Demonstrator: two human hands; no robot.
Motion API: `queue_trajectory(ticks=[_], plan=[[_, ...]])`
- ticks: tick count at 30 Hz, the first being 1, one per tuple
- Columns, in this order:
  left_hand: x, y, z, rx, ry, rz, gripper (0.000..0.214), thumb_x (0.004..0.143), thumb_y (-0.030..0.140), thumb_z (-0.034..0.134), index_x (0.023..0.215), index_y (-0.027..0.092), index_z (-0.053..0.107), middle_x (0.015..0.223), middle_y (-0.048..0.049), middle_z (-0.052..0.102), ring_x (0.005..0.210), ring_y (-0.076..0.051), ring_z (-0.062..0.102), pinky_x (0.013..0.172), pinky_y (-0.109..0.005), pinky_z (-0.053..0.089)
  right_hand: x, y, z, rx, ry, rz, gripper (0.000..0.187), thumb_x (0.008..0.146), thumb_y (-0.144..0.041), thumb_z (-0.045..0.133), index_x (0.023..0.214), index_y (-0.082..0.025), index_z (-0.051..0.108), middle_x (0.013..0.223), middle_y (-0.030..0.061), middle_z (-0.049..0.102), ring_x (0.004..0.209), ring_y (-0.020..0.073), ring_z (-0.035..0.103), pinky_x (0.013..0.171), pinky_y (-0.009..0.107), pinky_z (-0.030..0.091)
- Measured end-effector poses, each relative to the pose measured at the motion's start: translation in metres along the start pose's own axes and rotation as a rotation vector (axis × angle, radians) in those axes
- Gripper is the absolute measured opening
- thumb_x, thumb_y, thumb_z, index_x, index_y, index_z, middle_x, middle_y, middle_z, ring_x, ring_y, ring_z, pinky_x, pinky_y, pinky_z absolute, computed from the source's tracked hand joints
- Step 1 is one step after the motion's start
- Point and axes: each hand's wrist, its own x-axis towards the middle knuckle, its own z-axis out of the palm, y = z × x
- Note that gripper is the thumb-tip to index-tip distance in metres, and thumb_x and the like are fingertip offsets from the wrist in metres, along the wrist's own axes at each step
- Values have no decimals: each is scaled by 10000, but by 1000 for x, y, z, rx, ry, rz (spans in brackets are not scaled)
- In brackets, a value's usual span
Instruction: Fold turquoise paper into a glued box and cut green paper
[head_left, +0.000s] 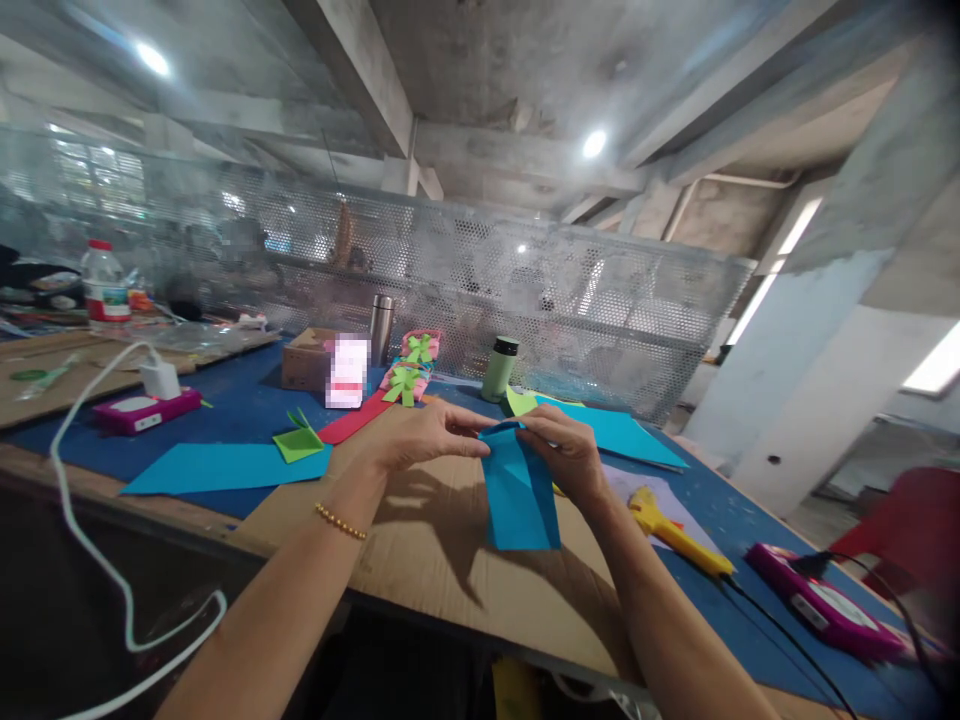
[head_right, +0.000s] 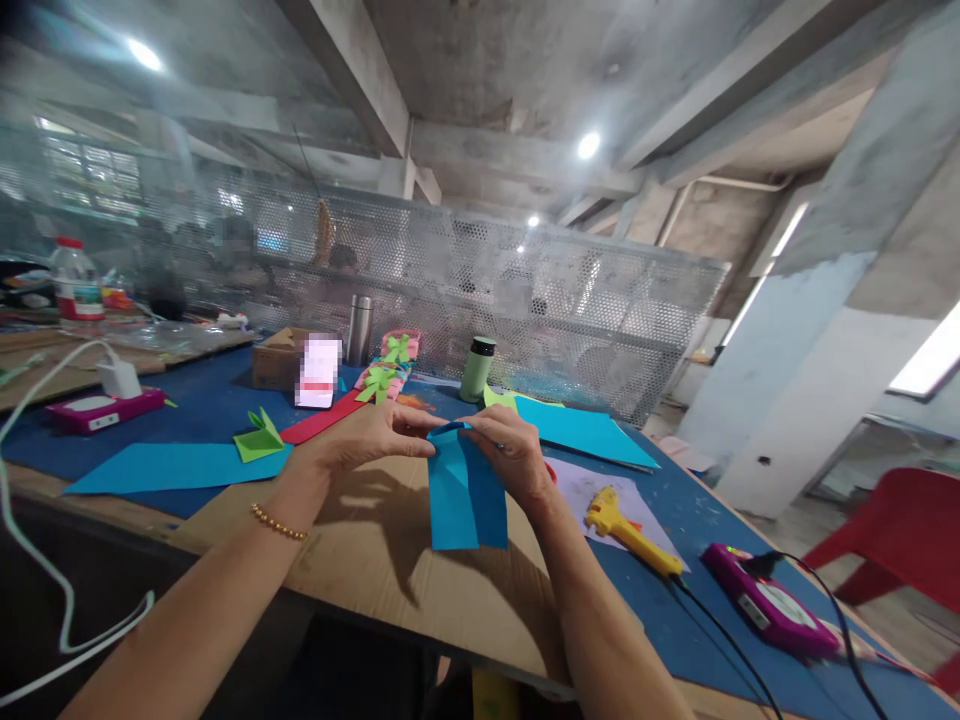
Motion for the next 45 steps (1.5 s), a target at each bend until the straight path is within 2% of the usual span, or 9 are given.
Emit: queue_trajectory(ticks=[10,15,18,22,25,30,34,40,45], plan=[[6,-11,-4,14,77,27,400,757,280,775,1142,173,752,1124,-104,746,979,-182,647,957,-364,486,0,0,2,-13,-12,18,283,972,-383,553,907,-211,768,831,74,710,795,193,637,747,314,491],[8,-11,-3,109,179,76,406,866,454,657,1041,102,761,973,-131,739,810,-168,613,786,-328,500,1,-6,4,-43,-40,51,386,979,-393,533,672,-184,639,662,35,593,651,156,547,626,274,430],[10,-11,-1,128,199,100,501,920,539,544,979,83,742,944,-131,710,791,-162,593,746,-308,485,3,-8,8,-101,-115,60,420,992,-381,502,633,-181,589,627,24,556,630,147,518,619,265,404],[8,-5,3,215,152,49,564,940,585,461,890,78,701,745,-72,628,694,-147,551,684,-289,466,5,-13,12,-215,-293,77,289,978,-280,520,764,-159,671,743,66,664,693,160,575,679,268,409],[6,-1,4,381,129,-11,454,901,545,541,918,117,690,805,-56,641,725,-148,573,675,-269,456,5,-18,12,-291,-467,146,162,932,-199,575,880,-152,722,837,88,729,740,174,621,690,262,394],[6,-4,3,663,69,-120,215,786,325,646,924,170,704,832,-42,685,737,-159,593,629,-247,406,3,-17,11,-417,-638,232,191,922,-147,556,887,-159,744,882,95,754,739,164,627,637,259,319],[5,0,9,740,56,-141,193,727,172,564,861,165,703,821,-36,685,724,-153,574,601,-241,370,2,-13,13,-423,-667,258,215,942,-250,581,822,-163,737,808,82,737,693,156,602,599,270,272],[6,9,19,752,85,-130,192,663,123,550,802,157,679,767,-21,641,672,-138,511,566,-242,320,4,-18,17,-315,-648,191,204,938,-222,578,821,-170,736,776,58,722,691,151,580,623,265,301],[3,6,19,677,12,-148,181,657,127,516,495,180,455,520,34,385,540,-105,346,527,-258,265,5,-18,17,-214,-680,189,202,923,-200,578,787,-166,724,755,36,700,650,127,536,622,250,316]])
